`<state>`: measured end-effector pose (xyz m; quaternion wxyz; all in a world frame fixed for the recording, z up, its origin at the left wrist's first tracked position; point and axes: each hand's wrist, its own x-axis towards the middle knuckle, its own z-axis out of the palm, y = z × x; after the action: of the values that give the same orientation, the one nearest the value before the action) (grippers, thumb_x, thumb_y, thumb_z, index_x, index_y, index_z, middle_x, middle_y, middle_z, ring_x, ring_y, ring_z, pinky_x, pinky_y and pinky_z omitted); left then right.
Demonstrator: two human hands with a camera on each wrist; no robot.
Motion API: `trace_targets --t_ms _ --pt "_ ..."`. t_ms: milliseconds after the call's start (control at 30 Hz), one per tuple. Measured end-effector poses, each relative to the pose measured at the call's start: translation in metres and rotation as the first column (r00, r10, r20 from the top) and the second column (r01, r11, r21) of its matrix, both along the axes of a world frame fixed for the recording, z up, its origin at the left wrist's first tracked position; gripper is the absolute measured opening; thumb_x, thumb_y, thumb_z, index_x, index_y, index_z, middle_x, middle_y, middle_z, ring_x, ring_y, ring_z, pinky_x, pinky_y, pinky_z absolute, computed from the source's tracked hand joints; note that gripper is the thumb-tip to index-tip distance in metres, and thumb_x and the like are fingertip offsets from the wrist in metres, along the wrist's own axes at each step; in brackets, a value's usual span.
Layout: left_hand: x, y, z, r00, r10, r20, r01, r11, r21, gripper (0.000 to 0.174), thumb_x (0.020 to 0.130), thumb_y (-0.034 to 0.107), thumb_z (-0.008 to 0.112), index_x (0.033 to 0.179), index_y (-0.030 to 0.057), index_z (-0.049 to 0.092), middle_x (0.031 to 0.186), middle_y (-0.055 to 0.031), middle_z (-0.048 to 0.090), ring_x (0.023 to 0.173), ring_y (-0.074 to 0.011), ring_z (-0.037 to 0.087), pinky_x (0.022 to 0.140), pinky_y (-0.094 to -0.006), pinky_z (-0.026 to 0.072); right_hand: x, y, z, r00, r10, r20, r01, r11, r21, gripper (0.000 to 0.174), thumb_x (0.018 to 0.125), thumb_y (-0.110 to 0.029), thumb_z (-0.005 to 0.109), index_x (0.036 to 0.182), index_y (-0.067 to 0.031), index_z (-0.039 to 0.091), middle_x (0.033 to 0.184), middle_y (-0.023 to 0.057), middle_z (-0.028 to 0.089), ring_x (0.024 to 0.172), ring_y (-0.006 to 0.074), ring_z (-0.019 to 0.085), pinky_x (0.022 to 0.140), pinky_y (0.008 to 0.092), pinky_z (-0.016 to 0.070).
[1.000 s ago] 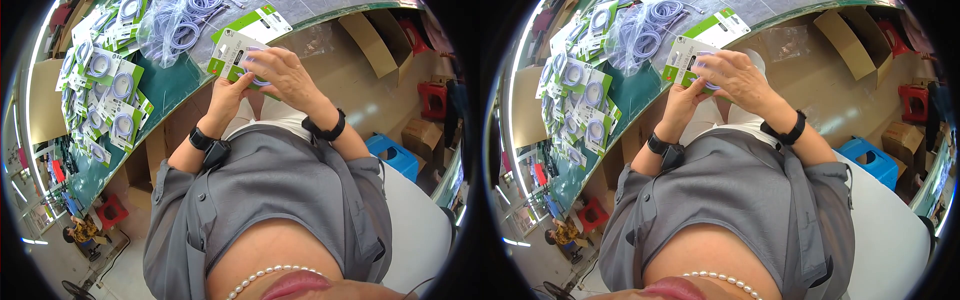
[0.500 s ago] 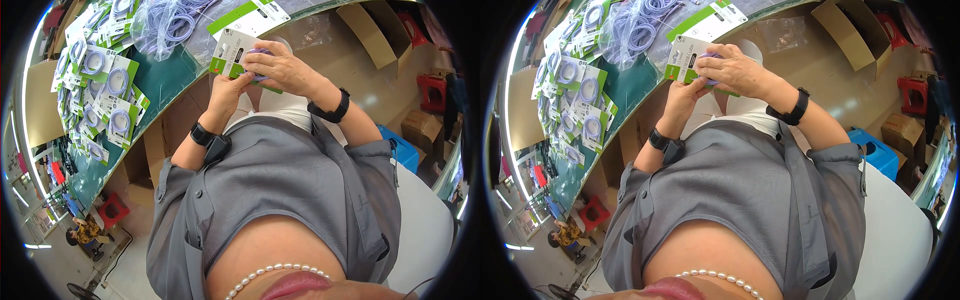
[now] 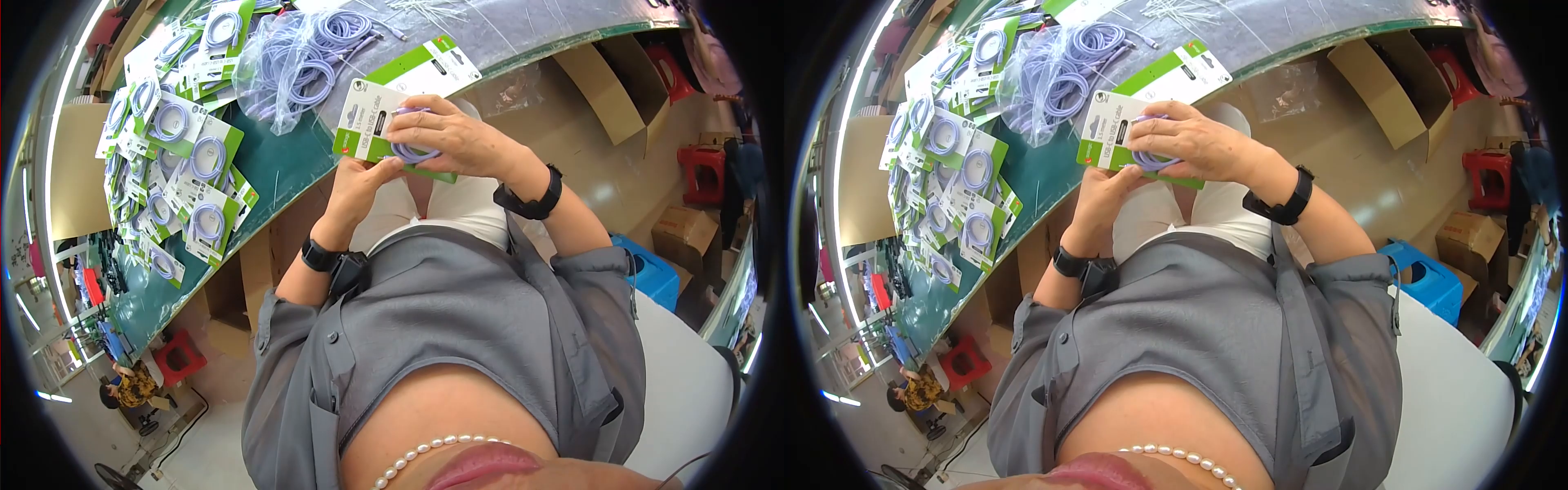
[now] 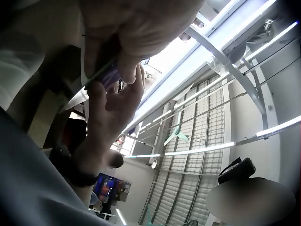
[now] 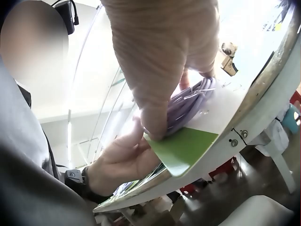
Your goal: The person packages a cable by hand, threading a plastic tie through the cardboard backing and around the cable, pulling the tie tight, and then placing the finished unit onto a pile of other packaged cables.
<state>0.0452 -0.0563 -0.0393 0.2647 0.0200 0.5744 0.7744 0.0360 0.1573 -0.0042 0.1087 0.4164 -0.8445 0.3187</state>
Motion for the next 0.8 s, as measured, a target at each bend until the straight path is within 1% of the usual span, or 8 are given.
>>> trace_targets --t_ms 233,367,433,467,533,567,667,800 --pt "0.018 -0.015 0.000 0.989 0.147 0.020 -0.147 0.989 0.006 0.034 0.083 0.004 0.064 0.116 0.0011 0.055 0.106 -0.0070 0.062 0.091 -0.0147 0.063 0.076 -0.0297 0.0555 -0.004 -0.021 -0.004 0.996 0.066 0.059 -0.063 0.996 -0.055 0.049 0.066 -0.008 0.072 0.113 -0.0095 0.059 0.119 0.0040 0.055 0.118 0.0285 0.044 0.099 0.0371 0.0390" --pt "0.032 -0.029 0.002 0.980 0.166 0.112 -0.171 0.985 0.039 0.036 0.083 0.003 0.065 0.118 0.0015 0.053 0.107 -0.0068 0.062 0.091 -0.0152 0.063 0.076 -0.0302 0.0557 -0.026 -0.022 0.004 0.990 0.087 0.109 -0.066 0.981 -0.182 0.031 0.070 -0.012 0.072 0.100 -0.0070 0.063 0.110 0.0059 0.059 0.107 0.0273 0.052 0.091 0.0360 0.0435" --pt "0.034 -0.034 0.004 0.986 0.118 0.121 -0.130 0.987 0.097 0.038 0.084 0.003 0.064 0.120 0.0018 0.051 0.108 -0.0065 0.061 0.093 -0.0157 0.062 0.076 -0.0302 0.0558 -0.068 -0.027 -0.004 0.837 -0.365 0.408 0.466 0.866 -0.182 0.017 0.076 -0.017 0.069 0.086 -0.0048 0.063 0.094 0.0081 0.062 0.088 0.0251 0.058 0.080 0.0353 0.0469" --pt "0.034 -0.034 0.004 0.985 0.129 0.115 -0.141 0.985 0.100 0.038 0.084 0.003 0.064 0.120 0.0018 0.051 0.108 -0.0065 0.061 0.093 -0.0157 0.062 0.076 -0.0302 0.0558 -0.089 -0.032 -0.011 0.844 -0.356 0.401 0.454 0.872 -0.183 0.017 0.076 -0.017 0.069 0.086 -0.0048 0.063 0.094 0.0081 0.062 0.088 0.0251 0.058 0.080 0.0353 0.0469" --pt "0.035 -0.032 0.004 0.976 0.202 0.077 -0.204 0.978 0.032 0.040 0.084 0.004 0.064 0.121 0.0026 0.050 0.110 -0.0065 0.060 0.096 -0.0163 0.062 0.077 -0.0314 0.0560 -0.125 -0.045 -0.028 0.858 -0.483 0.174 0.501 0.862 -0.081 0.019 0.079 -0.020 0.068 0.079 -0.0031 0.061 0.082 0.0091 0.061 0.072 0.0232 0.058 0.067 0.0331 0.0477" --pt "0.035 -0.033 0.004 0.970 0.237 0.059 -0.237 0.971 -0.002 0.041 0.083 0.004 0.064 0.122 0.0030 0.050 0.110 -0.0065 0.060 0.097 -0.0165 0.061 0.078 -0.0320 0.0560 -0.133 -0.051 -0.033 0.866 -0.470 0.168 0.488 0.869 -0.082 0.019 0.079 -0.020 0.068 0.079 -0.0031 0.061 0.082 0.0091 0.061 0.072 0.0232 0.058 0.067 0.0331 0.0477" --pt "0.036 -0.045 -0.002 0.952 0.293 0.083 -0.298 0.954 0.045 0.042 0.084 0.003 0.063 0.124 0.0042 0.048 0.112 -0.0067 0.059 0.098 -0.0170 0.061 0.079 -0.0330 0.0558 -0.148 -0.066 -0.041 0.851 -0.506 0.138 0.482 0.859 0.171 0.017 0.079 -0.019 0.068 0.083 -0.0037 0.064 0.080 0.0099 0.061 0.069 0.0182 0.059 0.062 0.0280 0.0468" --pt "0.037 -0.053 -0.001 0.927 0.334 0.170 -0.362 0.916 0.175 0.040 0.087 0.005 0.060 0.125 0.0061 0.047 0.113 -0.0065 0.058 0.099 -0.0170 0.061 0.081 -0.0331 0.0552 -0.148 -0.060 -0.014 0.828 -0.413 0.378 0.463 0.885 -0.048 0.013 0.082 -0.017 0.067 0.088 -0.0055 0.066 0.082 0.0069 0.063 0.066 0.0126 0.059 0.059 0.0250 0.0463"
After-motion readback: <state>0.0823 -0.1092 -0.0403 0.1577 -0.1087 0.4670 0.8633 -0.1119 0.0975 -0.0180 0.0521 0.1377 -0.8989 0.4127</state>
